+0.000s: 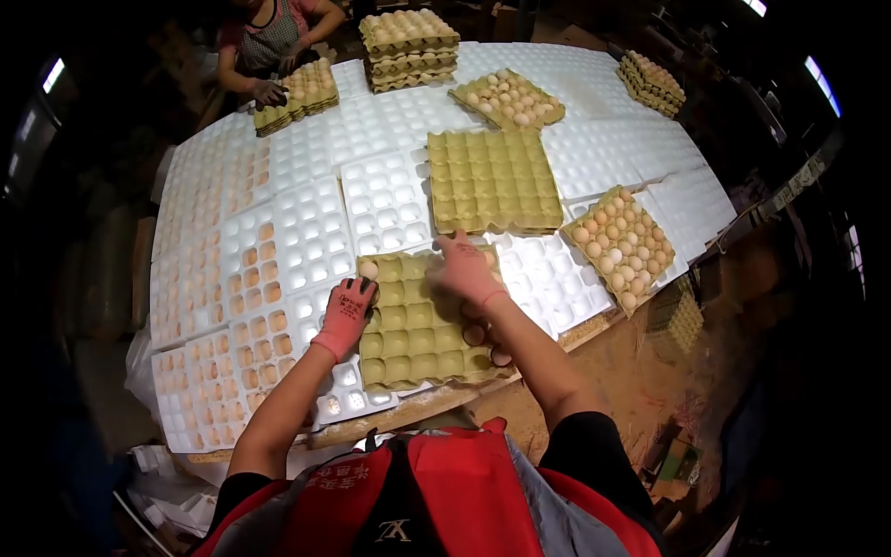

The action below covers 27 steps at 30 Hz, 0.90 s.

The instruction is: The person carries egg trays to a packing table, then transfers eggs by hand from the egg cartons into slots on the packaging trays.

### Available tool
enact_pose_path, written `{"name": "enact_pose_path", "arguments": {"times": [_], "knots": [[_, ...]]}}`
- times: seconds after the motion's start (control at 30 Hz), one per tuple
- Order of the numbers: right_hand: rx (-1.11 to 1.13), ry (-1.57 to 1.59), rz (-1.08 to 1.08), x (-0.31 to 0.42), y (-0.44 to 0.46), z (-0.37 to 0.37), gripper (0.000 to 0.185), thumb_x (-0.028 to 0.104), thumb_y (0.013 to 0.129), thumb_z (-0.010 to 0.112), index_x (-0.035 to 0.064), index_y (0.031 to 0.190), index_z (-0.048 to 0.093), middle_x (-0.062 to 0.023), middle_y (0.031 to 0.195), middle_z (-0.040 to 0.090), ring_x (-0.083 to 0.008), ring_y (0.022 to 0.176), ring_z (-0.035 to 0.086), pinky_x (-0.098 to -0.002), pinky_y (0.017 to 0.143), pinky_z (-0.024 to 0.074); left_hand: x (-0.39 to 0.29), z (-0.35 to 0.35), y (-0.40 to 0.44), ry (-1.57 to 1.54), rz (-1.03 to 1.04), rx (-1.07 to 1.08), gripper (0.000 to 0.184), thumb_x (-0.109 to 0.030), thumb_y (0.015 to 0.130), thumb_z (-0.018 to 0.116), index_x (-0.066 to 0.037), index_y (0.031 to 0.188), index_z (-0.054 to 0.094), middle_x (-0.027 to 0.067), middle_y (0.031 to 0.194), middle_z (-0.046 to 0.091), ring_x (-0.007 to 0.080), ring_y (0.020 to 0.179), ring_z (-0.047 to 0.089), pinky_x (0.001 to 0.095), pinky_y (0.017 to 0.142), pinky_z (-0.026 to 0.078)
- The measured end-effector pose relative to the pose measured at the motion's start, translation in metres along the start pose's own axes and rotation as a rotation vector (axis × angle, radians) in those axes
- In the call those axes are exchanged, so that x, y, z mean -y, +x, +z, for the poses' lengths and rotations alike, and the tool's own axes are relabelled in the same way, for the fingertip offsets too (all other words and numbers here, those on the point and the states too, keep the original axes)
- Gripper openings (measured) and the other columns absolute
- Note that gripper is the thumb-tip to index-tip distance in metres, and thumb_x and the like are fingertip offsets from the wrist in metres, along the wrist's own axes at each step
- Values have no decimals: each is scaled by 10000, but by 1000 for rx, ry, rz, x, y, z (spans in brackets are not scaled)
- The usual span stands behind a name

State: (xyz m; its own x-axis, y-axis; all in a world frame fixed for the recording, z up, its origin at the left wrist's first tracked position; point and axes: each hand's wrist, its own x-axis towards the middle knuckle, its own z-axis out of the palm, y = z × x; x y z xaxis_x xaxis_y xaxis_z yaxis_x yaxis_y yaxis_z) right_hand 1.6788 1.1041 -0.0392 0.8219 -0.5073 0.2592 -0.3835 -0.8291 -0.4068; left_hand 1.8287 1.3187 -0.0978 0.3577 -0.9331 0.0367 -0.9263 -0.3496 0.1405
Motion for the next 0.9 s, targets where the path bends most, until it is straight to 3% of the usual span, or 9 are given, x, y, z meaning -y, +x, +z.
{"name": "enact_pose_path", "arguments": {"times": [0.1,0.17,0.27,0.4,0.57,0.67,0.73,0.8,0.9], "knots": [[247,-511,-191,-46,12,62,366,320,770,728,47,1012,689,-157,994,670,-333,933,679,-383,749,536,0,-23,3,-322,-127,-138,375,-164,770,763,-74,1093,593,114,1039,621,283,986,595,394,849,487],[200,-120,21,-26,11,-7,383,329,784,725,41,1033,686,-166,1008,679,-336,954,678,-383,784,538,12,-14,8,-843,-335,-385,283,-201,822,755,-45,1019,623,115,929,664,244,832,630,360,774,512],[170,805,286,-64,-29,-56,481,193,836,695,8,1269,598,-139,1153,678,-233,997,666,-346,886,529,39,-1,27,-1642,-496,-185,410,-278,772,801,-36,1063,641,116,969,666,257,882,634,351,821,516],[383,1036,517,-49,-120,-129,555,125,821,696,23,1346,549,-95,1219,613,-209,1077,614,-322,970,492,14,-13,41,-161,-81,-19,461,-160,789,715,-108,1230,593,149,1177,598,343,1056,611,417,918,505],[312,-215,35,-25,-186,-73,346,89,793,657,154,1133,647,-186,1313,495,-361,1053,558,-428,831,533,20,-28,59,35,30,79,361,-171,800,678,-106,1149,613,121,1042,652,313,1022,633,408,897,502],[299,-239,-25,-18,-177,-68,257,65,788,611,126,1035,643,-196,1315,507,-380,1048,551,-439,812,530,19,-39,32,-461,-235,-155,473,-353,752,768,-73,1082,577,167,1042,659,322,993,642,415,887,510],[248,-184,-27,-25,-180,-68,397,33,663,776,101,1032,649,-220,1373,489,-399,1104,556,-448,854,524,32,-10,5,-1480,-449,-324,379,-376,902,693,-57,1069,573,76,840,656,171,706,614,309,585,504],[338,74,286,-24,-169,-77,404,23,731,791,72,1103,641,-163,1323,507,-288,962,618,-357,828,515,56,-24,-62,-2109,-371,-173,207,-176,978,620,-61,1142,569,14,944,632,83,759,590,258,594,488],[166,571,382,-60,-152,-51,419,87,873,731,19,1258,579,-70,1181,572,-190,960,603,-314,767,510,91,-26,-187,-1927,-402,-402,244,-150,974,609,-43,1188,560,33,947,642,123,775,603,278,654,506]]}}
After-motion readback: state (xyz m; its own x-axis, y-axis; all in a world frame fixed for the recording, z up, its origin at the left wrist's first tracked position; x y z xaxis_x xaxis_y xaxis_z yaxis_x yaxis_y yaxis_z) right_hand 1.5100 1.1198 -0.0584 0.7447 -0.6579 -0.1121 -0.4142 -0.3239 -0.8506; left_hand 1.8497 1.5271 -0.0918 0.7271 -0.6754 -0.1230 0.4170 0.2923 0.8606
